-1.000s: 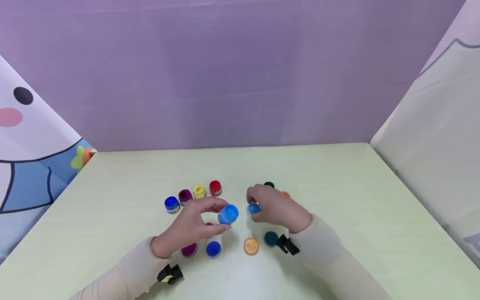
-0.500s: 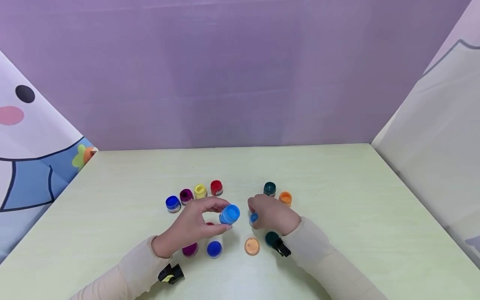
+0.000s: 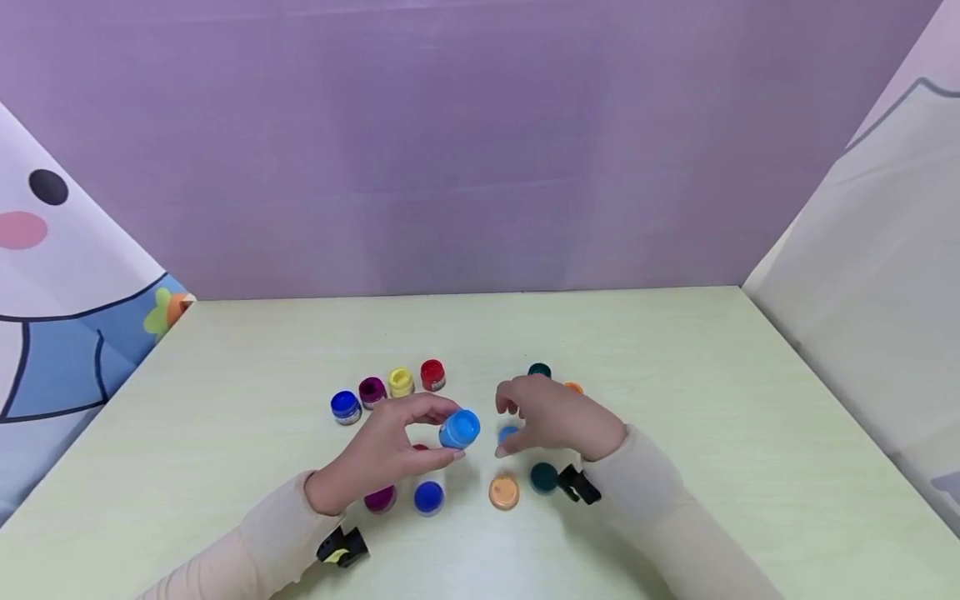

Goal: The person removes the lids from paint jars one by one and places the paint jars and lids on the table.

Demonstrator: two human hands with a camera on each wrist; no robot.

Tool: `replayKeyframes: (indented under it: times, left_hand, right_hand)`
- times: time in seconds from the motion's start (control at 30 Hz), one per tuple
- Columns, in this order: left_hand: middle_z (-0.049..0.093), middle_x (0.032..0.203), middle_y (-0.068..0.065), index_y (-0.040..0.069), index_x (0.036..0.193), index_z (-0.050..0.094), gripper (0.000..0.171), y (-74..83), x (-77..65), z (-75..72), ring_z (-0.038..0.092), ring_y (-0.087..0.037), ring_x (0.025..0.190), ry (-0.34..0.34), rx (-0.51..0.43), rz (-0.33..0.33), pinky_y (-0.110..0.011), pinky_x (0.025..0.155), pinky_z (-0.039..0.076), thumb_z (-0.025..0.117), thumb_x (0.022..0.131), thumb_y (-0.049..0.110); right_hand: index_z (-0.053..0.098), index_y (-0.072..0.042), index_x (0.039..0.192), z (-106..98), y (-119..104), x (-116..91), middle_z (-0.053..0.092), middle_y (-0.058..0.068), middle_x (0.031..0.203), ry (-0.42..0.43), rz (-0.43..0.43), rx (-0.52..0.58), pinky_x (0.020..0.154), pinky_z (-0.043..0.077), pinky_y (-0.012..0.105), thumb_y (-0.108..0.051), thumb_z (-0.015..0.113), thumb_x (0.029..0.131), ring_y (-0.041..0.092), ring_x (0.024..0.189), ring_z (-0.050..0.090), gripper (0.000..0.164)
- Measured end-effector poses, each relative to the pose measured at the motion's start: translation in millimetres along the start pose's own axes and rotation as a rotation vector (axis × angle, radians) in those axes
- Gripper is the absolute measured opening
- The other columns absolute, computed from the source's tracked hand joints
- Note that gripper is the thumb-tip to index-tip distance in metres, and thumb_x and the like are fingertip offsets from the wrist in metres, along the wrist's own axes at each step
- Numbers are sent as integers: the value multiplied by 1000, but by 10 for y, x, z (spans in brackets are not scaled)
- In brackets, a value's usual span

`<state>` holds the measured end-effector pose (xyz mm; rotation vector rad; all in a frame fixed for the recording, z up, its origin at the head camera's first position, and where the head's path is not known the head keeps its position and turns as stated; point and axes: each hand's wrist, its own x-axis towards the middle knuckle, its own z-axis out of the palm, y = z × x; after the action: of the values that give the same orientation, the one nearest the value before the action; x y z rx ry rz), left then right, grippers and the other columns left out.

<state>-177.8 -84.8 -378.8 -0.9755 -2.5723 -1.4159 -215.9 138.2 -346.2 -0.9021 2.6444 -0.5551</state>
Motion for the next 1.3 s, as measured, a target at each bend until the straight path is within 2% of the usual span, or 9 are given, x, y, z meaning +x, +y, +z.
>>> replayKeyframes:
  times: [0.1,0.17,0.27,0.4,0.57,0.8,1.0,1.3]
  left_hand:
    - [61,100,10,16,105,61,35,1,0,-7,55,-4,90,3,10,12,-36,79,49,74,75,26]
    - [61,100,11,16,105,61,34,2,0,-11,55,-4,90,5,12,17,-35,79,49,74,75,25]
    - [61,100,11,16,105,61,34,5,-3,-19,55,-4,90,8,7,20,-35,79,48,74,75,25]
    - [61,100,11,17,105,61,34,19,-9,-29,55,-4,91,19,9,24,-35,79,49,74,75,26]
    - [61,101,12,17,106,60,34,37,-3,-32,55,-3,92,28,28,34,-33,80,48,70,78,32]
    - [61,99,11,15,107,59,37,46,-18,-25,55,-2,90,73,31,50,-33,80,48,74,74,20]
    - [60,98,11,15,106,60,35,60,-8,-19,55,-3,89,96,48,62,-34,79,48,74,74,19]
    - [59,96,13,17,105,60,34,84,-19,-12,53,-3,88,98,76,21,-33,78,49,74,74,21]
  right_hand:
    - [56,-11,98,-115,-84,-88,56,-5,90,81,-135,42,74,47,34,-35,75,71,18,83,54,41]
    - [56,-12,98,-152,-181,-136,56,-6,90,149,-179,77,73,48,34,-38,73,73,18,83,55,40]
    - [55,-12,99,-143,-343,-191,56,-6,91,238,-196,120,71,49,30,-43,70,74,14,82,54,42]
    - [53,-11,101,-85,-490,-238,56,-4,93,298,-173,148,69,48,28,-40,70,75,12,81,53,43]
    - [54,-9,99,-33,-557,-233,55,-3,88,300,-130,173,66,49,28,-39,71,75,15,79,53,42]
    - [54,-8,95,35,-576,-189,54,-5,79,289,-113,194,58,48,23,-36,71,76,15,71,53,38]
    - [55,-9,95,51,-567,-171,52,-6,77,305,-110,178,57,48,22,-35,70,77,12,68,51,35]
    - [56,-9,93,74,-553,-157,54,-7,75,305,-117,195,58,48,22,-32,70,78,7,66,51,31]
